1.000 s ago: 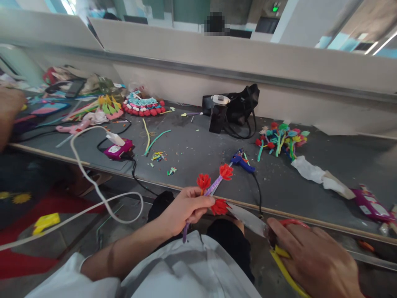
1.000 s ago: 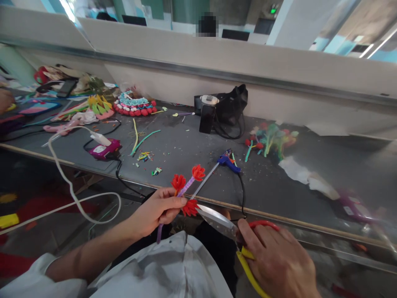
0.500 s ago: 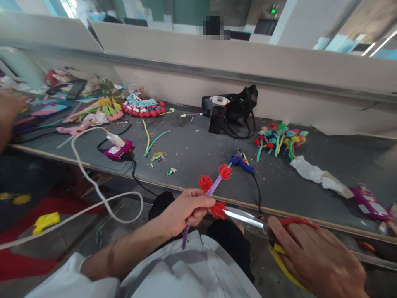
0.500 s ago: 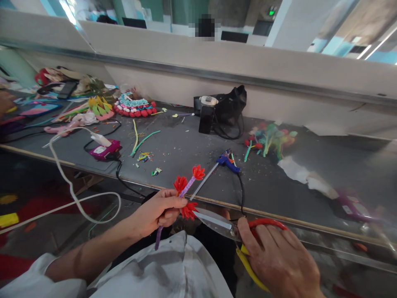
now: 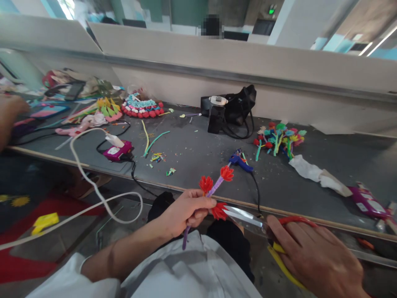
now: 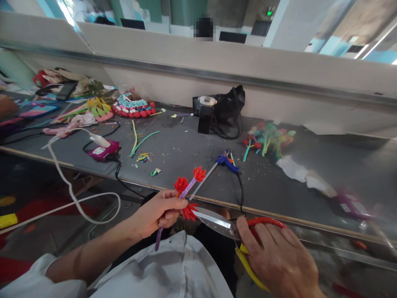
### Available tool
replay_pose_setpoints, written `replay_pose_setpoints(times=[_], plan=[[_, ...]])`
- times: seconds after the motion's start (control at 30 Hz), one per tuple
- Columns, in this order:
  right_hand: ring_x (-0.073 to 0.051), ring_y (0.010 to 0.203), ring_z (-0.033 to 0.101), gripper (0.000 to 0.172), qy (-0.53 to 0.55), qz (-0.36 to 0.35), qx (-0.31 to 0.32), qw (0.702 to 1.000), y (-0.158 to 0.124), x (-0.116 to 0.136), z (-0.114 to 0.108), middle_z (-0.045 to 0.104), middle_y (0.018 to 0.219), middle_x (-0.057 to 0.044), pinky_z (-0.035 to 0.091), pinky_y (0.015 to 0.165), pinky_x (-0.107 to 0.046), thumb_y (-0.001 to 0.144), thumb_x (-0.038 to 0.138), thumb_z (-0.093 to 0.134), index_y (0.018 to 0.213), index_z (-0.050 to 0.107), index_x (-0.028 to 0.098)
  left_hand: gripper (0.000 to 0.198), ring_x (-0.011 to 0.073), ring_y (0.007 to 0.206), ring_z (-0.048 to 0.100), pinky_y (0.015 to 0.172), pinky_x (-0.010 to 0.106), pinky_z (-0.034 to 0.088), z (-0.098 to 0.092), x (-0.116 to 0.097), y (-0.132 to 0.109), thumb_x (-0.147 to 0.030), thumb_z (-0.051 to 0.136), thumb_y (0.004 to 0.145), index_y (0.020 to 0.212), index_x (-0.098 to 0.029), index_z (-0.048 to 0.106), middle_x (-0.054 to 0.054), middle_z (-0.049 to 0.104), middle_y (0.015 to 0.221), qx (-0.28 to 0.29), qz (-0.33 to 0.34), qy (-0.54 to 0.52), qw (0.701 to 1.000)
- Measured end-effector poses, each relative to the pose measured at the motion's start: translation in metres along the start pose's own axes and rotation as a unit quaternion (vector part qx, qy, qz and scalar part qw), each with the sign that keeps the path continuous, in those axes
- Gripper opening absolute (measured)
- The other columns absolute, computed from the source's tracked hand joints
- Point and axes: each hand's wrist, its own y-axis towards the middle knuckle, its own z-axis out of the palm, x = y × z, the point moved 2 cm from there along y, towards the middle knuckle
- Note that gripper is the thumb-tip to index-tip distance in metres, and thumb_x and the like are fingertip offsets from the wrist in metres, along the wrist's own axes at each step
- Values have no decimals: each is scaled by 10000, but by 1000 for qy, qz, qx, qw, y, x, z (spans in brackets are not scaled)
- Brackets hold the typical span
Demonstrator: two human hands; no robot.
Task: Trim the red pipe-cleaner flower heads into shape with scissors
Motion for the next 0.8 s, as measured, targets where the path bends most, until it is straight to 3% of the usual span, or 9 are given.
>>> replay_pose_setpoints(times=[0.8], plan=[[-175,602,562,272,-19,-11,-3,1000,1,-1,-4,644,687,-34,344,650,-348,958,262,454,1155,605,150,313,11,343,168,351,201,64,2,0,0,-329,784,706,626,-172,525,-112,367,403,-18,-9,2,1000]])
